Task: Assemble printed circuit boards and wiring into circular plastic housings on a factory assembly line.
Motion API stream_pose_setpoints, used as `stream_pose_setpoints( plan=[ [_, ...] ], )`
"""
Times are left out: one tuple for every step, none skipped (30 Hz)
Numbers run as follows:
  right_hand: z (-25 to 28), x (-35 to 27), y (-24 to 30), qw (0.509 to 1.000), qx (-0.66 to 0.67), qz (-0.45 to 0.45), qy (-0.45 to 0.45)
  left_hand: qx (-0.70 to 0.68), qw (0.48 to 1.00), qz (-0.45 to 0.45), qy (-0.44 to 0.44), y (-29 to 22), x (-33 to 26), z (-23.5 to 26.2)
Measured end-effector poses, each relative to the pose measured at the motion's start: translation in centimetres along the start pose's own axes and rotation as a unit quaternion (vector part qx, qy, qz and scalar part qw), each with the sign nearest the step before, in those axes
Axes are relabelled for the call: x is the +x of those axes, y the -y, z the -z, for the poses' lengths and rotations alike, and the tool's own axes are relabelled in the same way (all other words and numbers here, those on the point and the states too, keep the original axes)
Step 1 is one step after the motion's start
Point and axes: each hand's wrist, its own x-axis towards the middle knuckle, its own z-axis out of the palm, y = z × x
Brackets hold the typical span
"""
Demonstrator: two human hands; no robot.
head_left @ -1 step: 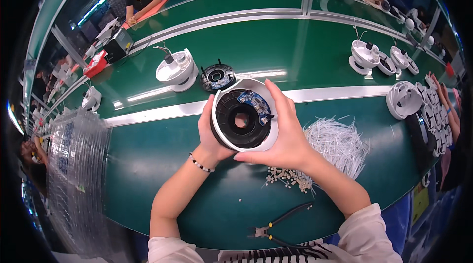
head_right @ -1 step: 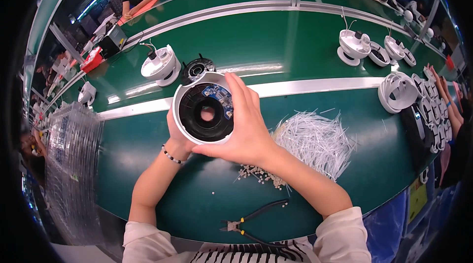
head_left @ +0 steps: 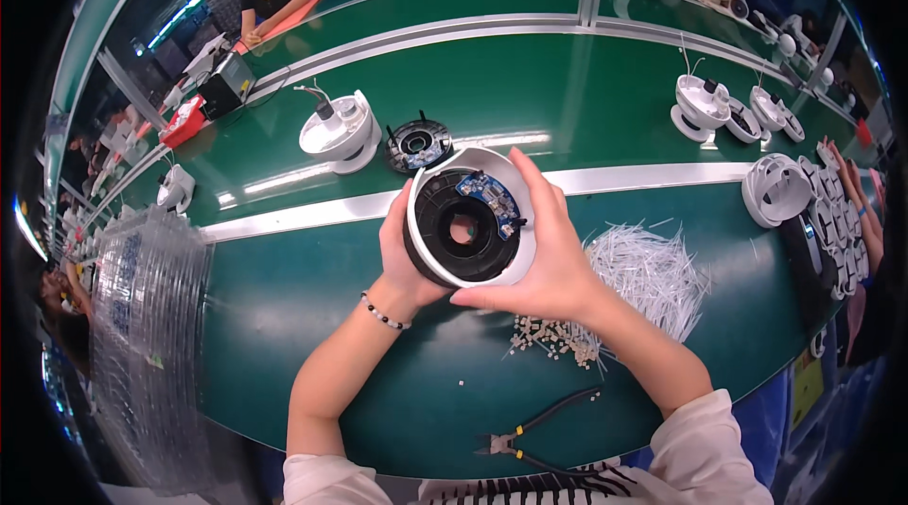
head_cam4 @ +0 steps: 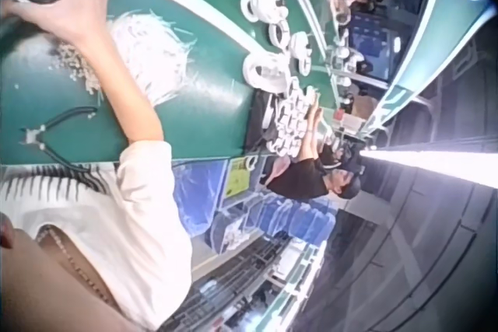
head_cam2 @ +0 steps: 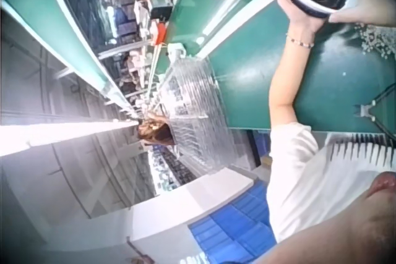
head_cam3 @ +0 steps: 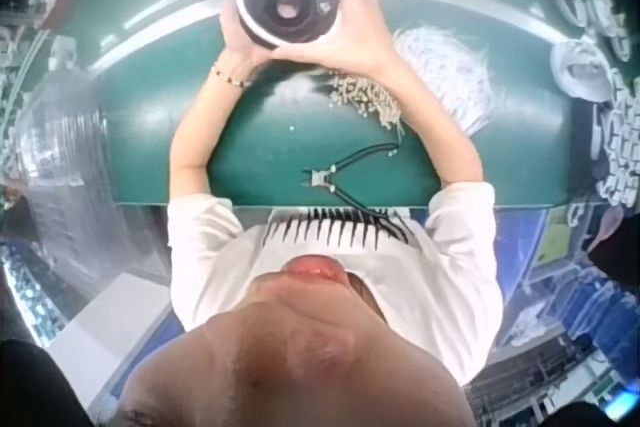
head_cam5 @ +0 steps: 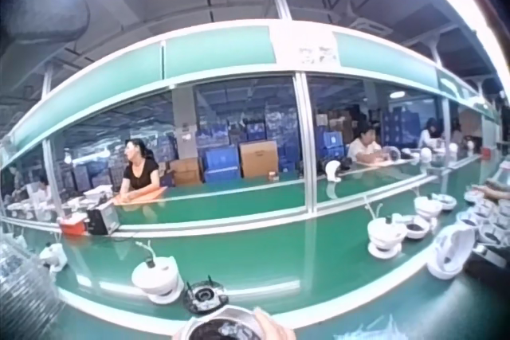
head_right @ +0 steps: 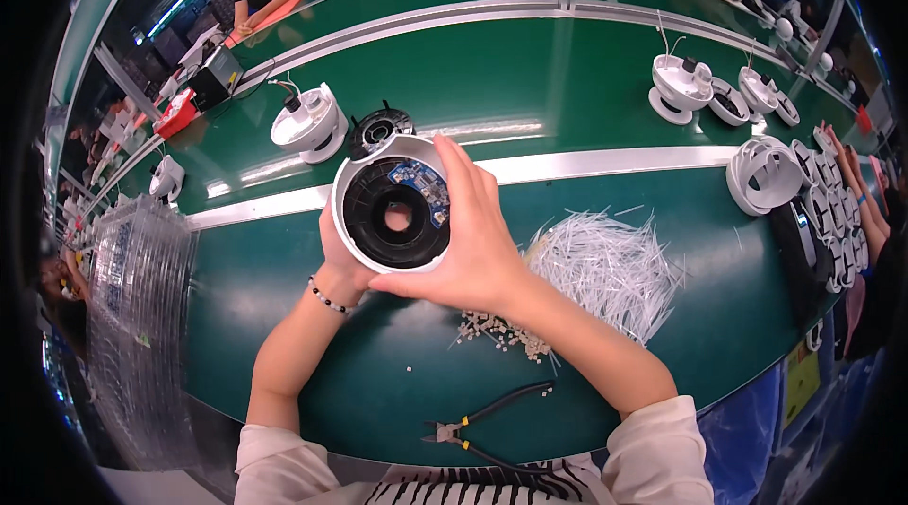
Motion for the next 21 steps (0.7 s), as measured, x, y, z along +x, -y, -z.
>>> stream_pose_setpoints(
  plan=[
    [0.2,0.1,-0.3,1.0,0.022,-0.005,0.006,0.0,1.0,0.005,-0.013,0.0,0.0,-0.3],
    [0.2,0.1,-0.5,0.999,0.043,-0.009,0.012,-0.005,1.0,0.005,-0.018,0.3,0.1,0.1],
    [0.4,0.2,-0.5,0.999,0.044,-0.009,0.014,-0.007,1.0,0.004,-0.021,0.4,0.3,0.2],
    [0.5,0.3,-0.4,0.999,0.012,0.034,0.017,-0.008,1.0,0.003,-0.023,0.5,0.2,0.2],
    [0.5,0.3,-0.3,0.997,-0.019,0.076,0.021,-0.005,0.999,-0.003,-0.032,0.5,0.1,0.1],
    [0.4,0.4,-0.2,0.997,-0.019,0.075,0.021,-0.003,0.999,-0.007,-0.04,0.4,0.1,0.0],
    [0.3,0.4,-0.1,0.995,-0.041,0.082,0.023,-0.004,0.999,-0.006,-0.041,0.4,0.1,-0.2],
    [0.2,0.3,0.0,0.994,-0.064,0.09,0.026,-0.012,0.998,0.0,-0.061,0.4,0.1,-0.5],
    [0.2,0.3,0.2,0.994,-0.061,0.09,0.029,-0.02,0.996,0.002,-0.082,0.3,-0.2,-0.7],
    [0.2,0.1,0.4,0.99,-0.094,0.092,0.043,-0.03,0.999,0.011,-0.03,0.3,-0.2,0.9],
    [0.2,0.0,0.6,0.986,-0.127,0.093,0.057,-0.031,0.999,0.009,-0.033,0.3,-0.2,2.0],
    [0.0,-0.1,0.8,0.983,-0.138,0.097,0.069,-0.078,0.996,0.042,0.013,0.0,-0.1,2.2],
    [-0.2,-0.1,0.7,0.984,-0.137,0.094,0.071,-0.124,0.988,0.074,0.058,-0.2,-0.2,2.1],
    [-0.5,0.2,0.3,0.989,-0.09,0.089,0.079,-0.084,0.995,0.054,-0.016,-0.3,-0.9,1.9],
    [-0.4,0.4,-0.2,0.992,-0.048,0.082,0.087,-0.035,0.996,0.064,-0.044,-0.6,-1.2,0.4],
    [-0.4,0.5,-1.0,0.992,-0.034,0.077,0.098,-0.026,0.997,0.073,-0.027,-0.7,-1.1,0.5],
    [-0.5,0.4,-1.3,0.992,-0.035,0.071,0.1,-0.018,0.996,0.082,-0.011,-0.8,-1.0,0.8],
    [-0.5,0.5,-1.2,0.994,0.003,0.058,0.096,-0.013,0.997,0.074,-0.021,-0.8,-0.8,1.0],
    [-0.5,0.6,-1.2,0.994,0.041,0.046,0.093,-0.013,0.997,0.074,-0.022,-0.8,-0.8,1.0],
    [-0.5,0.8,-1.2,0.991,0.097,0.036,0.089,-0.005,0.998,0.051,-0.03,-0.9,-0.9,0.8],
    [-0.5,0.9,-1.3,0.991,0.097,0.033,0.091,0.001,0.999,0.03,-0.039,-0.9,-0.9,0.8]
  ],
)
